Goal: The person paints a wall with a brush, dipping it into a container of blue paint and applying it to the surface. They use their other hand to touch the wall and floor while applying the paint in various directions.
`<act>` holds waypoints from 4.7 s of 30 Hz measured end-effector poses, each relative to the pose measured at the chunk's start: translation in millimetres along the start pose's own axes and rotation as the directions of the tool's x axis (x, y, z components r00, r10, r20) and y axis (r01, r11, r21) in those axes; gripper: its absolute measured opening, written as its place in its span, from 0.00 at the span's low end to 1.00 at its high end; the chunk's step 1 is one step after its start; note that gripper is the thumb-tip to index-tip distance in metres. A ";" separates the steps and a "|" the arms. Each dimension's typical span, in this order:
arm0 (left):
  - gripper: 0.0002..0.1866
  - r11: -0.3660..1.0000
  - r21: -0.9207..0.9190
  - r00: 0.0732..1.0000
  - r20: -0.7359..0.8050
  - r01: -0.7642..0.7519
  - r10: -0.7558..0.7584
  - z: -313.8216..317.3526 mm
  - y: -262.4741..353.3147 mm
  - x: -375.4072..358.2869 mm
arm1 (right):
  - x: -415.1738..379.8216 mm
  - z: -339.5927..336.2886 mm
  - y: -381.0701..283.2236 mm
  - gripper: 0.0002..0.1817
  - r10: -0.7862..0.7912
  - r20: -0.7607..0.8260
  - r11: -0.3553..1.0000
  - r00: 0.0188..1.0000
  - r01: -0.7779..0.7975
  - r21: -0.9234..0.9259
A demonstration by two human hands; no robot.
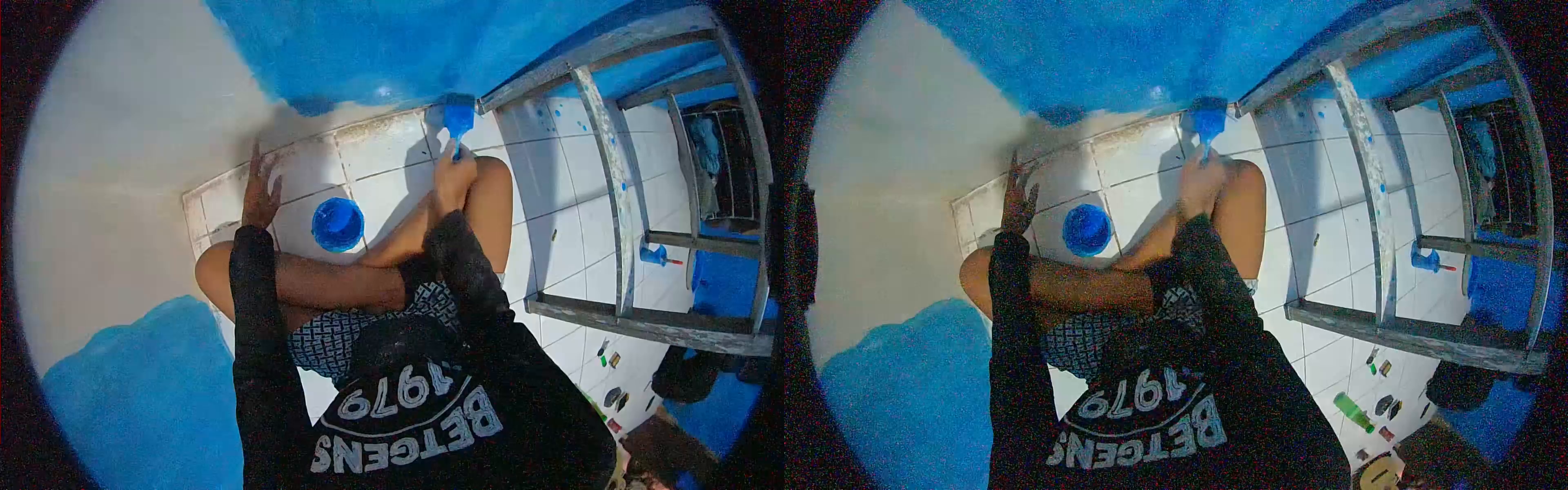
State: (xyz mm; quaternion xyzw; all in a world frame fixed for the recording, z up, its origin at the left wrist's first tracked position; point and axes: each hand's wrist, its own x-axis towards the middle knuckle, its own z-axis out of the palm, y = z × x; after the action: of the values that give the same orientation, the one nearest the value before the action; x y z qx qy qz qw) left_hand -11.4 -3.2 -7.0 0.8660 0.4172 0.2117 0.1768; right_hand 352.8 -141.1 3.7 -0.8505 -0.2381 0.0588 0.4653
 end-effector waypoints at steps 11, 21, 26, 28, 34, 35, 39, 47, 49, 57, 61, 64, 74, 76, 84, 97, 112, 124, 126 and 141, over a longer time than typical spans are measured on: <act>0.26 0.999 -0.001 0.999 -0.005 -0.051 0.051 -1.2 3.7 3.3 | 10.3 25.9 15.2 0.20 -0.065 0.097 0.990 0.993 0.076 -0.116; 0.25 1.000 -0.019 1.000 0.008 -0.020 0.020 1.7 3.9 0.4 | 12.1 46.6 28.1 0.22 0.123 0.144 0.991 0.982 -0.130 0.036; 0.23 1.000 -0.009 1.000 -0.012 -0.028 0.028 2.5 3.2 0.5 | 2.8 44.0 17.7 0.25 0.082 0.281 0.988 0.956 -0.114 0.101; 0.23 0.996 -0.085 1.000 0.008 0.001 -0.001 5.4 -3.5 1.0 | -3.6 61.5 29.4 0.25 0.045 0.226 0.995 0.973 -0.063 0.072; 0.22 0.998 -0.056 1.000 -0.012 -0.021 0.021 7.9 -4.5 2.6 | -37.3 59.3 -7.1 0.21 -0.053 0.300 0.992 0.952 0.017 0.123; 0.22 0.993 -0.110 0.998 -0.036 -0.053 0.050 9.5 -9.1 0.1 | -41.6 61.7 -9.5 0.18 -0.086 0.308 0.982 0.948 0.028 0.188; 0.21 0.990 -0.135 0.999 -0.026 0.029 -0.033 5.8 -0.4 -1.1 | -42.1 71.8 -11.0 0.20 0.091 0.415 0.979 0.905 -0.158 0.131; 0.20 1.000 -0.002 1.000 -0.013 -0.008 0.008 6.7 -3.4 2.7 | -62.0 75.3 -19.1 0.21 -0.195 0.365 0.977 0.911 0.148 0.152; 0.19 0.999 0.029 0.999 -0.036 -0.028 0.029 7.2 -4.7 3.1 | -61.1 67.4 -23.5 0.20 -0.104 0.630 0.965 0.770 -0.074 0.251; 0.18 0.994 -0.060 0.990 -0.114 -0.088 0.081 6.6 -2.2 4.0 | -39.6 -12.0 -24.1 0.22 -0.061 0.277 0.994 0.959 0.035 0.099; 0.19 0.991 -0.131 0.999 -0.042 0.000 -0.006 8.4 -5.5 1.6 | -10.8 9.0 2.7 0.25 0.071 0.237 0.975 0.969 -0.117 0.189; 0.19 0.995 -0.102 0.998 -0.063 -0.020 0.013 6.8 -2.7 2.5 | -14.4 37.3 -5.6 0.25 0.052 0.148 0.983 0.988 -0.077 0.168; 0.19 0.998 -0.037 0.997 -0.070 -0.041 0.038 3.5 2.7 3.8 | -65.4 68.4 -34.6 0.18 -0.242 0.345 0.970 0.907 0.216 0.113; 0.19 0.998 -0.050 0.997 -0.068 -0.042 0.038 2.2 0.8 2.5 | -63.5 66.9 -29.1 0.19 -0.196 0.442 0.977 0.875 0.136 0.165; 0.17 0.997 -0.083 0.998 -0.059 -0.001 -0.004 4.3 -0.9 2.3 | -45.2 20.2 -8.3 0.19 0.019 0.581 0.968 0.814 -0.162 0.194; 0.15 0.987 -0.153 0.998 -0.041 0.042 -0.048 0.5 3.9 1.4 | -76.7 103.8 -17.9 0.20 0.059 0.481 0.991 0.875 -0.108 0.075; 0.16 0.979 -0.196 0.998 -0.020 0.062 -0.068 5.7 -4.2 1.2 | -74.6 107.1 -66.8 0.13 0.147 0.849 0.816 0.507 -0.548 0.186; 0.15 0.992 -0.111 0.997 -0.031 0.063 -0.067 -2.0 0.8 1.7 | -25.5 40.7 -36.9 0.12 -0.464 0.777 0.882 0.425 0.303 0.361; 0.15 0.990 -0.111 0.996 -0.007 0.087 -0.089 -0.9 1.6 -1.6 | -22.1 -19.6 -86.4 0.12 -0.395 0.754 0.894 0.524 0.409 0.184; 0.28 0.975 -0.219 0.997 -0.067 0.025 -0.041 -2.8 -1.5 -4.7 | 40.1 -97.7 -139.3 0.14 -0.408 0.229 0.877 0.884 0.310 0.367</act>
State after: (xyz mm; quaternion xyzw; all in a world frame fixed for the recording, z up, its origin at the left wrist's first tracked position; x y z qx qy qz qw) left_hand -16.4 -5.7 -6.4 0.8262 0.4118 0.2840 0.2591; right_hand 370.8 -134.1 177.5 -0.6848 -0.4483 0.1365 0.5580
